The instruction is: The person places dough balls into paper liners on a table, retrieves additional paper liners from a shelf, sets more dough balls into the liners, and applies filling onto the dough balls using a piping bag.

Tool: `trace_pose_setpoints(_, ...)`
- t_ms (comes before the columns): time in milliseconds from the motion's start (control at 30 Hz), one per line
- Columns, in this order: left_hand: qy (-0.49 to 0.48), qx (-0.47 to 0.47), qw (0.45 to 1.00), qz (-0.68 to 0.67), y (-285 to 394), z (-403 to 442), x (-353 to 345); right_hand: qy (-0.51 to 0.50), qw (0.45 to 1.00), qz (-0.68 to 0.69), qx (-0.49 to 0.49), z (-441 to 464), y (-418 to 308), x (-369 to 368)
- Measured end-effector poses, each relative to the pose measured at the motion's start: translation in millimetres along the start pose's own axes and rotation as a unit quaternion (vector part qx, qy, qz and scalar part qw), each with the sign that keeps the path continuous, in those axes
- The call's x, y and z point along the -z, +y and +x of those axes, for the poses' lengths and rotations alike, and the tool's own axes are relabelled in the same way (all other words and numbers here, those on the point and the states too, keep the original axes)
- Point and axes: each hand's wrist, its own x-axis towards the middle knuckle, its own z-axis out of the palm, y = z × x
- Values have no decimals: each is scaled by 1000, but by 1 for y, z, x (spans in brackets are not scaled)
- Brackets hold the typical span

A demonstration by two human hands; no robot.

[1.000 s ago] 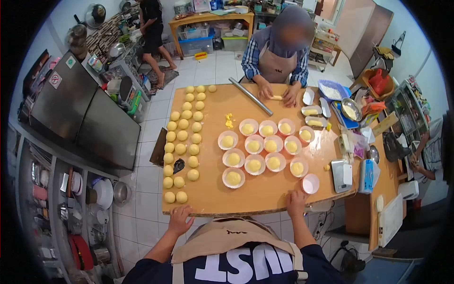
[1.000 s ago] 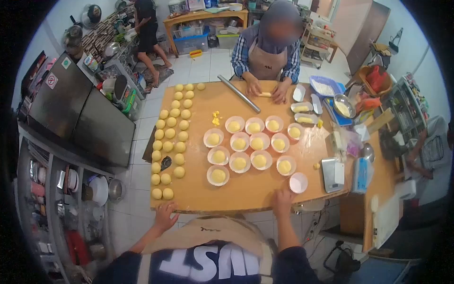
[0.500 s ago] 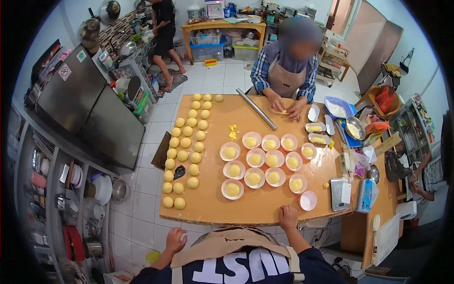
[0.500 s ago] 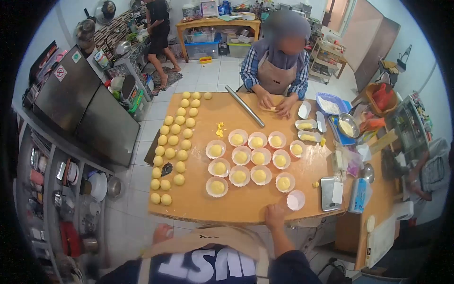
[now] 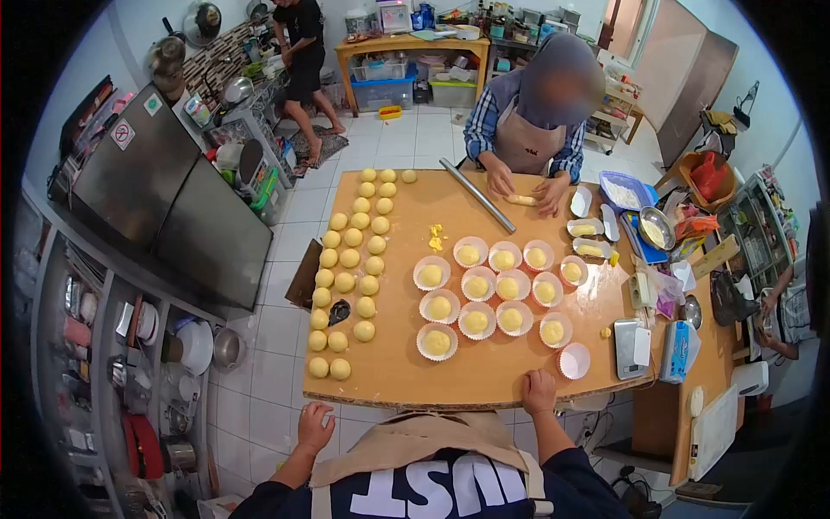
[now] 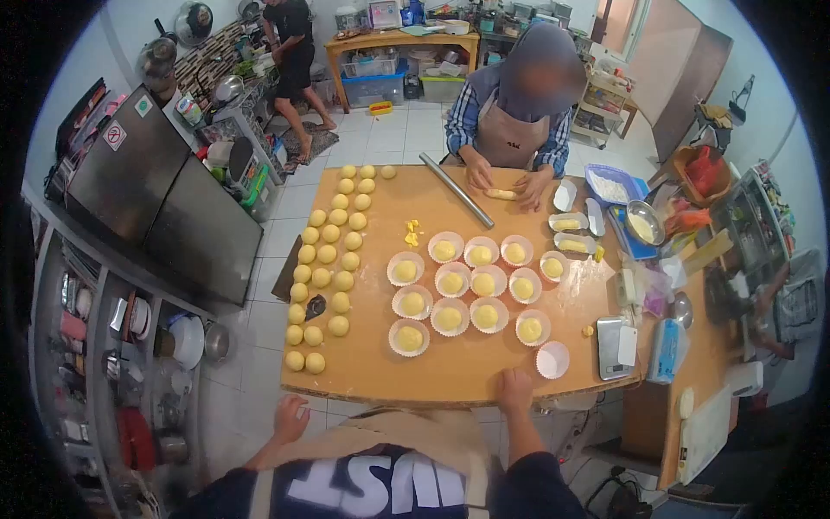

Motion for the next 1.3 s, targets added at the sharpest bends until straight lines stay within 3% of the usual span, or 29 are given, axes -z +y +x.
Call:
trace_pose_setpoints(200, -10, -3, 1000, 19, -10, -31, -3, 12, 1000, 0, -2, -1, 0, -2)
trace_pose_setpoints(500, -5, 71, 997, 15, -22, -55, 4, 51, 998, 13, 22, -1, 2, -6)
trace_pose_setpoints(600, 38, 15, 998, 40, -30, -64, -9, 33, 999, 5, 17, -3, 5, -8)
trace_pose_setpoints(700, 1, 38, 999, 22, -35, -69, -15, 18, 999, -23, 12, -3, 8, -11)
trace_pose_setpoints(900, 29, 42, 998, 21, -31, -73, -15, 11, 1000, -13, 18, -3, 7, -8)
trace_pose_setpoints(1300, -7, 68, 998, 7, -30, -64, -4, 20, 1000, -9, 6, -3, 2, -4)
